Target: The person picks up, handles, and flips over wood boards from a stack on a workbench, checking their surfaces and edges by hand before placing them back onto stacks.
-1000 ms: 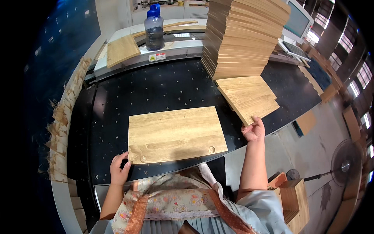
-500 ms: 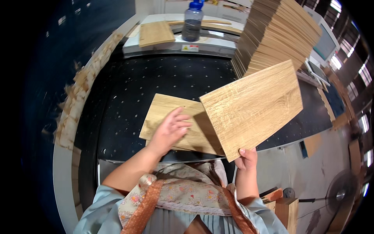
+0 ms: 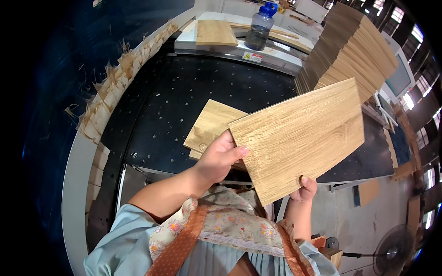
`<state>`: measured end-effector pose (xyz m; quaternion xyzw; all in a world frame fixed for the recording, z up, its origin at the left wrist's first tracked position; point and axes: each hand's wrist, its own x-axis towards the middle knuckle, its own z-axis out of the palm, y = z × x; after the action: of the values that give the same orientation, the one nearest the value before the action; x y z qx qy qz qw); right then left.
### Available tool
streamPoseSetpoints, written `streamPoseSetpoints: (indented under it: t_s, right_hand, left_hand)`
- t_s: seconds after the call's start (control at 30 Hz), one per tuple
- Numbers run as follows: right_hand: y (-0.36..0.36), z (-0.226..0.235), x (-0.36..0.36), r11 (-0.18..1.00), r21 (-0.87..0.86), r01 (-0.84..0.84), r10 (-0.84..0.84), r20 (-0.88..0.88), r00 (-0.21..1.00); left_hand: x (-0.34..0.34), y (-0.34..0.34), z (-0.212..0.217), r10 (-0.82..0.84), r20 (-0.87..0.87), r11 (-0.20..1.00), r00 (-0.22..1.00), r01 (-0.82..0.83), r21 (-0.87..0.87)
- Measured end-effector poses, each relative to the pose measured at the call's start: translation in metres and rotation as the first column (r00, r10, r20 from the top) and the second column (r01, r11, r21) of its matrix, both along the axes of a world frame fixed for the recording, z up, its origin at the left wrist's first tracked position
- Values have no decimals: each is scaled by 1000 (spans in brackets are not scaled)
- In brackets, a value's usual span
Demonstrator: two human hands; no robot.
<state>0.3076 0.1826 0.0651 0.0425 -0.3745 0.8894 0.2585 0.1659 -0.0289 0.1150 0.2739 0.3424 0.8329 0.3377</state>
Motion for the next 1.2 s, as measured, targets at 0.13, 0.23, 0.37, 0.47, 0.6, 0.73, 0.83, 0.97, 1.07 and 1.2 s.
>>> streamPoseSetpoints:
  t_s: [0.13,0.23,0.37,0.47,0.6,0.73,0.83,0.97,1.07,1.2]
  right_hand:
    - [7,-6,7,994,-112,3,-7,-31,999]
    - [2,-12,4,997,-73,34,-37,-41,998]
    - [-11,-9,1,1000,21,2,-2,9,1000]
    - [-19,-4,-3,993,117,-28,22,53,998]
    - [-27,9,-6,983,160,-96,74,135,988]
    - [-31,8,-15,978,169,-123,91,182,979]
    - [-30,14,-19,965,204,-166,123,210,970]
    - [-24,8,-28,934,281,-222,138,289,947]
    - [-30,14,-41,929,296,-222,149,251,957]
    - [-34,20,-59,962,169,-213,189,148,971]
  left_hand:
    - [-7,-10,-13,3,48,997,999,1,-83]
    - [-20,-20,-25,52,81,996,995,-45,-83]
    - [-38,-37,-44,98,161,995,982,-101,10]
    - [-42,-41,-49,137,226,987,964,-152,52]
    - [-47,-45,-54,203,265,974,943,-222,44]
    - [-55,-52,-60,254,297,963,920,-269,11]
    - [-64,-56,-64,280,330,955,901,-297,0]
    - [-78,-57,-61,252,426,959,869,-284,11]
    - [-93,-66,-61,233,474,958,849,-284,38]
    - [-101,-70,-60,352,184,927,918,-370,69]
